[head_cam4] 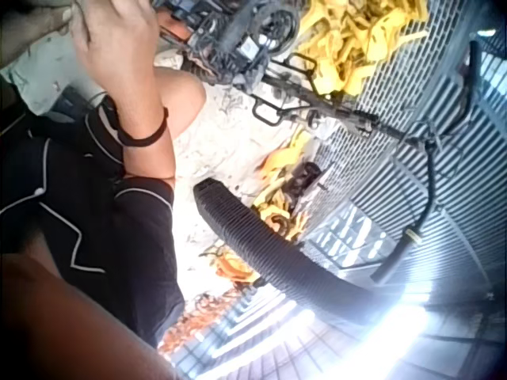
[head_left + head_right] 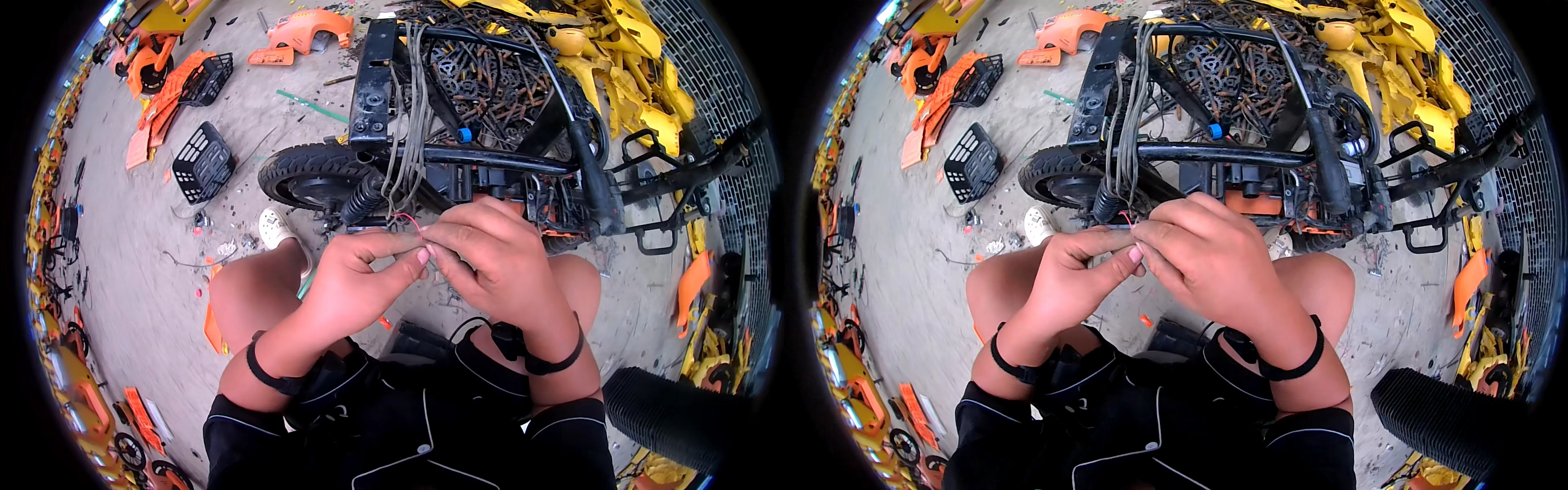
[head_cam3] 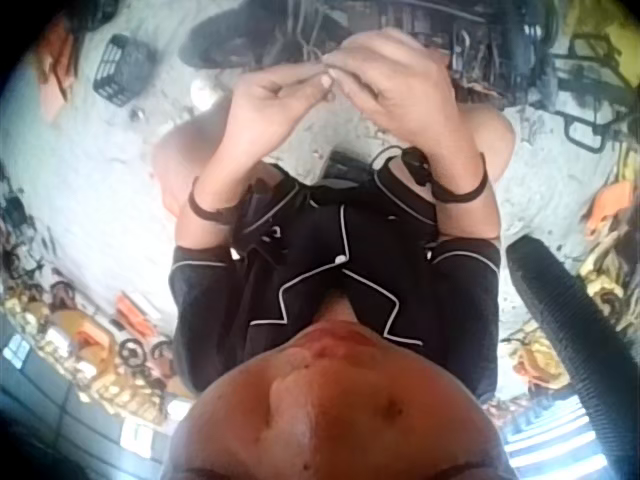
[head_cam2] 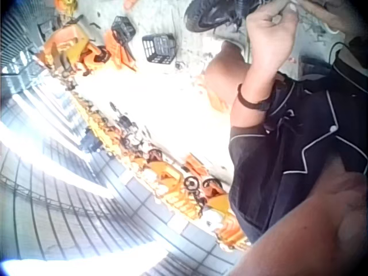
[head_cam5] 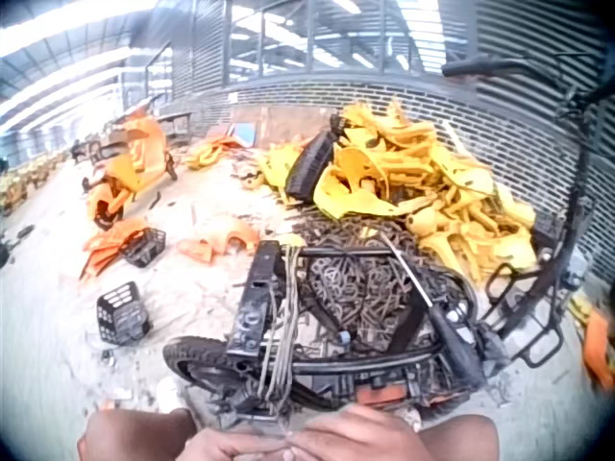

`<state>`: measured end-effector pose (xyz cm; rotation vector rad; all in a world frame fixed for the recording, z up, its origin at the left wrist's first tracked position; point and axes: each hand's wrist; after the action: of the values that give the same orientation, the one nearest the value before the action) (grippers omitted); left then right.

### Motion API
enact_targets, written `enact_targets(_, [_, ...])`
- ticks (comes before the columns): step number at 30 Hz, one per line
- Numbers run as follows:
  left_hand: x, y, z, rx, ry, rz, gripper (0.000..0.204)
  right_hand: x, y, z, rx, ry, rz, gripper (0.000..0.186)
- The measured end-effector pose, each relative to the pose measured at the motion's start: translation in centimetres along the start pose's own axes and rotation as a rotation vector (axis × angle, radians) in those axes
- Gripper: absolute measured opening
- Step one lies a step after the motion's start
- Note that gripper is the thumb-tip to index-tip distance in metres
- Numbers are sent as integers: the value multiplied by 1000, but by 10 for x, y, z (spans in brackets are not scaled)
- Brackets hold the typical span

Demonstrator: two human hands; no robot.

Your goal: The person connects electrical wires on the frame of a motorcycle by hand, twisting the ends of two wires together.

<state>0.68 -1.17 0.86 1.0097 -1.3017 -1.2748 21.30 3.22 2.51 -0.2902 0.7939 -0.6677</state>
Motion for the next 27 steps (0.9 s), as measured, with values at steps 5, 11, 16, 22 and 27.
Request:
enact_targets(5, [-3,-12,-5,-236,131,-299,17,1,-2,-4,101,-2,64,29])
enact_targets(11, [-4,-16,-5,-440,192,-437,14,3,-4,-8,208,6,121,33])
enact_targets(16, [-4,-17,-4,-536,221,-535,13,4,-4,-13,250,16,200,34])
enact_targets(22, [-4,-16,3,-573,182,-580,17,2,-2,-15,183,36,164,31])
enact_targets(27, [-7,-9,6,-582,117,-614,16,-1,2,-11,68,38,50,27])
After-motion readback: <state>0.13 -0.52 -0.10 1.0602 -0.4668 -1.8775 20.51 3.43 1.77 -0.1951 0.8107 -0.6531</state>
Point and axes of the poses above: each hand's wrist, its own x-axis away from the middle knuckle, its own z-axis out of the back of the hand, y = z × x, and after that the axes turned 3 degrees about y, right-handed
